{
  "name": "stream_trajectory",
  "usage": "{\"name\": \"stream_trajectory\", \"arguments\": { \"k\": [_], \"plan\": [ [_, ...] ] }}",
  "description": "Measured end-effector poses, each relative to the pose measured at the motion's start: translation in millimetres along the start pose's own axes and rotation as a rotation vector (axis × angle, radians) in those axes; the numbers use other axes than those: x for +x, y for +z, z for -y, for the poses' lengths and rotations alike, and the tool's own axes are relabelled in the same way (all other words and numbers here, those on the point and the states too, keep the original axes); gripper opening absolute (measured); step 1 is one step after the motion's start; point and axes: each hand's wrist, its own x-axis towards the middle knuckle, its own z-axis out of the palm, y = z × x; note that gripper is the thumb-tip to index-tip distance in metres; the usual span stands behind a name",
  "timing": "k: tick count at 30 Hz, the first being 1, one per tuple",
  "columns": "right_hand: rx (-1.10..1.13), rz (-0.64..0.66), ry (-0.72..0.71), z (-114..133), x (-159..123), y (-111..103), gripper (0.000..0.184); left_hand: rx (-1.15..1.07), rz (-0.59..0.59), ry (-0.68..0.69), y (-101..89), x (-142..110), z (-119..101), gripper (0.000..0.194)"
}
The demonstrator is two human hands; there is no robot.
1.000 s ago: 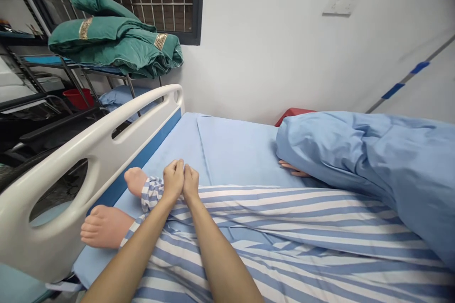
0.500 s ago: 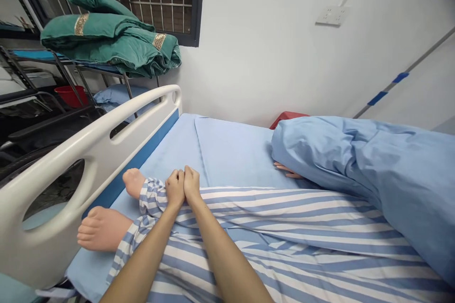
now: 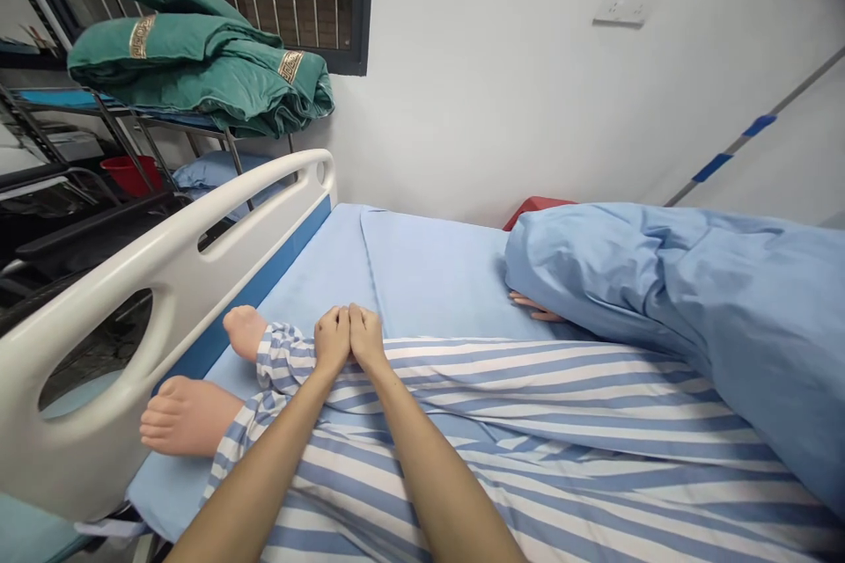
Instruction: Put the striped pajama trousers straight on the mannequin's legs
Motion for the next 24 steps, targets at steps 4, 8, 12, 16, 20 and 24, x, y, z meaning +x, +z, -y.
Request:
{"name": "stream_trajectory", "arguments": {
  "k": [4,8,12,16,20,24],
  "plan": [
    [0.13,0.005,0.055,1,6,-7,0.037,-0.113,-0.093,0.036,8.1,-5,-26,0.035],
    [0.265,-0.098,0.171,-5,11,-12,0.034,-0.074,-0.081,-0.016,20.4,-17,-21,0.034],
    [0.303,-0.124,0.224,-7,14,-12,0.033,0.062,-0.022,0.065,25.4,-24,-3,0.033],
    [0.137,-0.075,0.177,8,16,-21,0.034,0.102,-0.007,0.068,24.3,-25,-1,0.033],
    [-0.069,0.068,-0.033,24,13,-39,0.039,0.118,0.026,0.079,24.2,-24,-4,0.032],
    [-0.105,0.04,-0.075,13,3,-42,0.04,0.074,0.009,0.056,24.7,-25,-2,0.034]
  ]
}}
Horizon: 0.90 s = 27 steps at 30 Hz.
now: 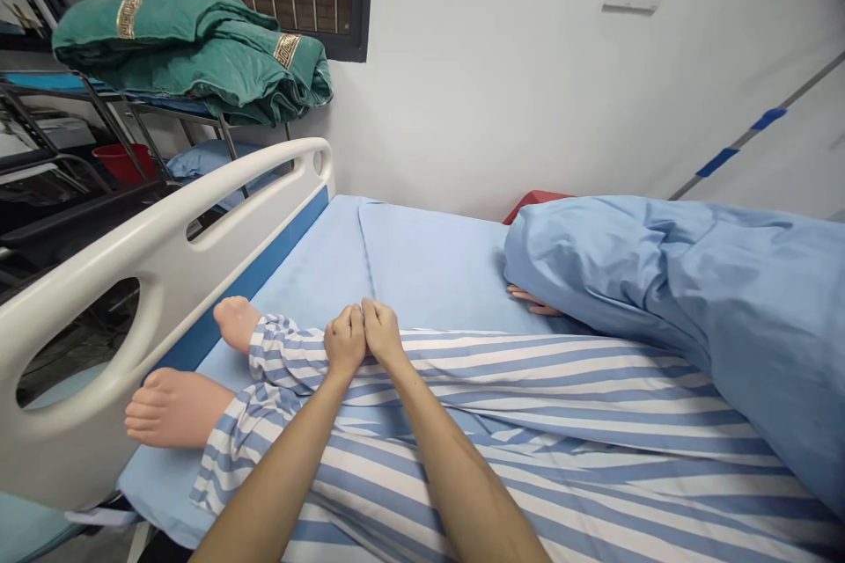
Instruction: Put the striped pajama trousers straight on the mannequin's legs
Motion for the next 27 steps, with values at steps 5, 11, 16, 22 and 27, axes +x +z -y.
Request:
{"name": "stream_trajectory", "arguments": {
  "k": [5,11,16,22,27],
  "plan": [
    [0.064,-0.024,-0.009,-15,-6,5,0.038,-0.061,0.016,-0.008,0.1,3,-5,0.035],
    [0.332,-0.077,0.091,-18,0,-5,0.037,-0.291,-0.045,-0.036,9.8,14,-43,0.036],
    [0.42,-0.166,0.176,-27,3,-8,0.037,-0.281,-0.044,-0.095,25.6,4,-41,0.034],
    [0.236,-0.17,0.151,-19,3,-12,0.038,-0.222,-0.033,-0.061,27.8,-1,-28,0.035],
    [-0.211,-0.029,-0.079,-8,0,-38,0.039,-0.195,-0.001,-0.014,30.4,-1,-29,0.038]
  ]
}}
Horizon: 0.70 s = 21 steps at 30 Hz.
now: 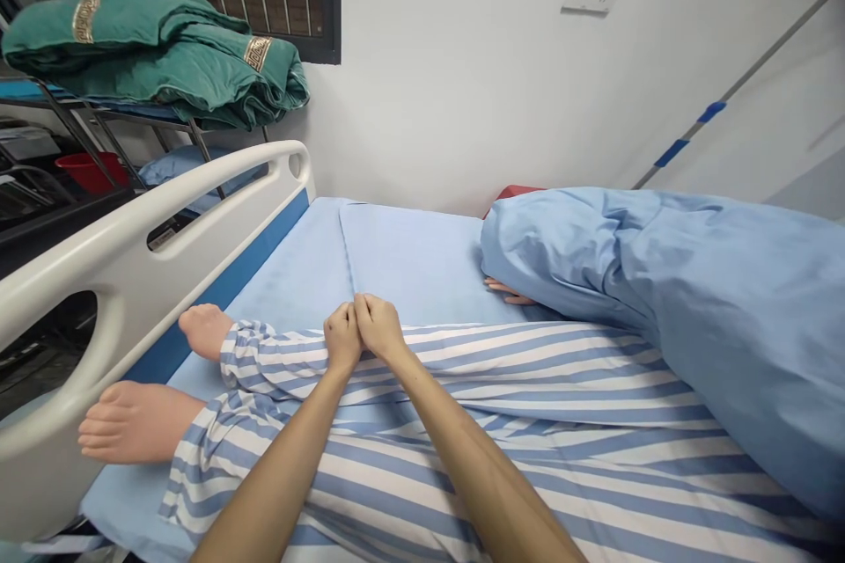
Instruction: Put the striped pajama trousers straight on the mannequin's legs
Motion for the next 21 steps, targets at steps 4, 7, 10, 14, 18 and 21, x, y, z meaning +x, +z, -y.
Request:
{"name": "stream_trajectory", "arguments": {
  "k": [4,7,10,14,18,21],
  "plan": [
    [-0.07,0.021,-0.012,-9,-7,-6,0.04,0.033,-0.013,0.021,2.3,-2,3,0.036],
    [-0.071,-0.009,0.014,-16,-10,-3,0.039,-0.001,-0.005,0.006,2.7,0,0,0.035],
    [0.047,-0.031,0.029,-19,-7,-4,0.04,-0.081,0.014,-0.036,7.9,8,-15,0.033],
    [0.329,-0.077,0.099,-25,-1,-11,0.04,-0.351,-0.105,-0.098,25.2,10,-41,0.03],
    [0.515,-0.161,0.217,-32,2,-13,0.036,-0.278,-0.103,-0.136,39.6,-4,-40,0.031],
    [0.544,-0.194,0.249,-34,2,-11,0.036,-0.151,-0.061,-0.083,41.7,-11,-29,0.033]
  ]
}}
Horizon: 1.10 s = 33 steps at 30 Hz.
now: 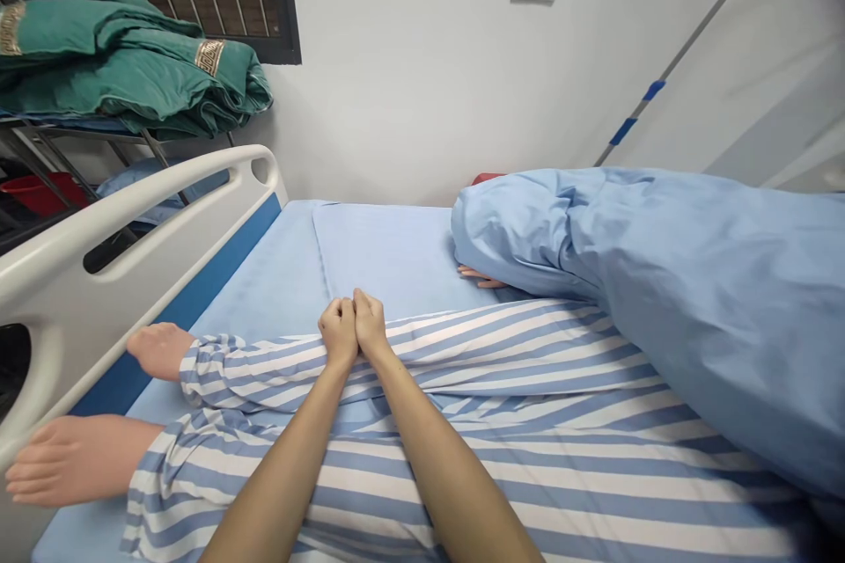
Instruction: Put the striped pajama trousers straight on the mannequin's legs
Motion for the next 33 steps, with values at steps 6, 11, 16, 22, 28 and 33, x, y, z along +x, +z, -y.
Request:
{"name": "stream_trajectory", "arguments": {
  "k": [6,11,16,22,28,33],
  "plan": [
    [-0.289,0.046,-0.051,15,2,-6,0.038,0.073,0.026,0.054,-2.1,2,3,0.035],
    [-0.6,0.13,-0.21,25,0,-27,0.04,0.122,0.057,0.102,0.8,-2,2,0.037],
    [-0.561,0.056,-0.191,12,-6,-32,0.04,0.149,0.074,0.1,1.8,-2,2,0.033],
    [-0.249,0.001,-0.135,8,1,-36,0.039,0.015,0.092,0.044,21.6,0,-22,0.032],
    [0.004,-0.105,-0.011,7,8,-43,0.036,-0.002,0.078,0.019,39.3,-11,-24,0.032],
    [-0.041,-0.102,-0.002,11,8,-42,0.034,0.093,0.106,0.077,36.7,-12,-15,0.035]
  ]
}}
